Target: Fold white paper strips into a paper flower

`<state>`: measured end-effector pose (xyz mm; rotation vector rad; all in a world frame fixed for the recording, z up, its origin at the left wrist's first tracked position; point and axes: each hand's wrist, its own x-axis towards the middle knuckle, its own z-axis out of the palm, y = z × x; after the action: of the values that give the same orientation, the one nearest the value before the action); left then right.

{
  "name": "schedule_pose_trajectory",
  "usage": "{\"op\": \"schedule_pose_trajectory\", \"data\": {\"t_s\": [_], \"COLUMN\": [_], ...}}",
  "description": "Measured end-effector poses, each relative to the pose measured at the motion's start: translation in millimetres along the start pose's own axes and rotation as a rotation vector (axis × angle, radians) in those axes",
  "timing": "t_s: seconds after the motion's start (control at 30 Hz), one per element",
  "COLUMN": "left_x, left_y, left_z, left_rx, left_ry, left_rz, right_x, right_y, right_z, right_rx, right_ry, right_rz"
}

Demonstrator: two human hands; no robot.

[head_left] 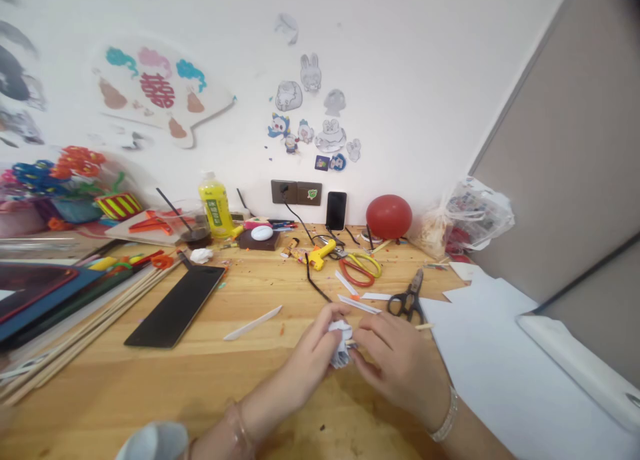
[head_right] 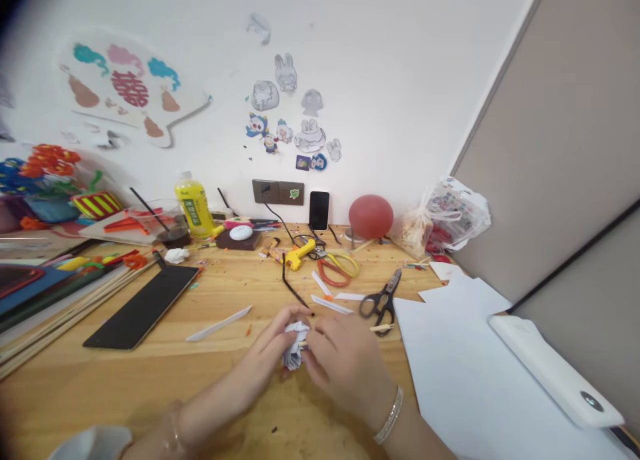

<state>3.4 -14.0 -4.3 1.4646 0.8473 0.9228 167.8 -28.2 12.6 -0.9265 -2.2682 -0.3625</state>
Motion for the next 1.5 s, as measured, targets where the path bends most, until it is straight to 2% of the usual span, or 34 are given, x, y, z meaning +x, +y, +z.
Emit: {"op": "schedule_pose_trajectory", "data": {"t_s": [0.17,0.3,0.43,0.77,0.93,0.97,1.07,1.23,1.33,1.5], "left_x": [-1,-1,0,-1,-2,-2,-1,2,3,3], "left_y": [1,-5,-9,1,3,2,-2,-12,-15,-16], "left_z": [1.3,0.7,-0.9,0.2,0.0,0.1,0.9,3.0,2.3,1.5], "left_rx": [-0.017,-0.063,0.016,0.074,0.028,0.019,-0.025,-0.15,-0.118,-0.109], "left_ry": [0.003,-0.006,0.032,0.015,-0.008,-0.003,0.003,0.011,0.039,0.065], "left_rz": [-0.039,-0.043,-0.012,-0.03,-0.035,-0.038,-0.078,-0.196,-0.177,-0.125], "right_x": [-3,-4,-3,-2,-3,-3,-3,-3,-2,-3], "right_y": [-1,-1,-1,-3,-4,-5,-6,-7,-8,-8], "right_z": [6,10,13,10,10,10,11,12,12,13], "right_rx": [0.025,0.165,0.275,0.341,0.376,0.359,0.259,0.0,-0.033,-0.007], "right_ry": [0.018,0.046,0.042,-0.029,-0.023,-0.025,-0.013,0.092,0.097,0.08], "right_rz": [0.055,0.12,0.179,0.3,0.389,0.379,0.222,-0.016,-0.048,-0.009]}}
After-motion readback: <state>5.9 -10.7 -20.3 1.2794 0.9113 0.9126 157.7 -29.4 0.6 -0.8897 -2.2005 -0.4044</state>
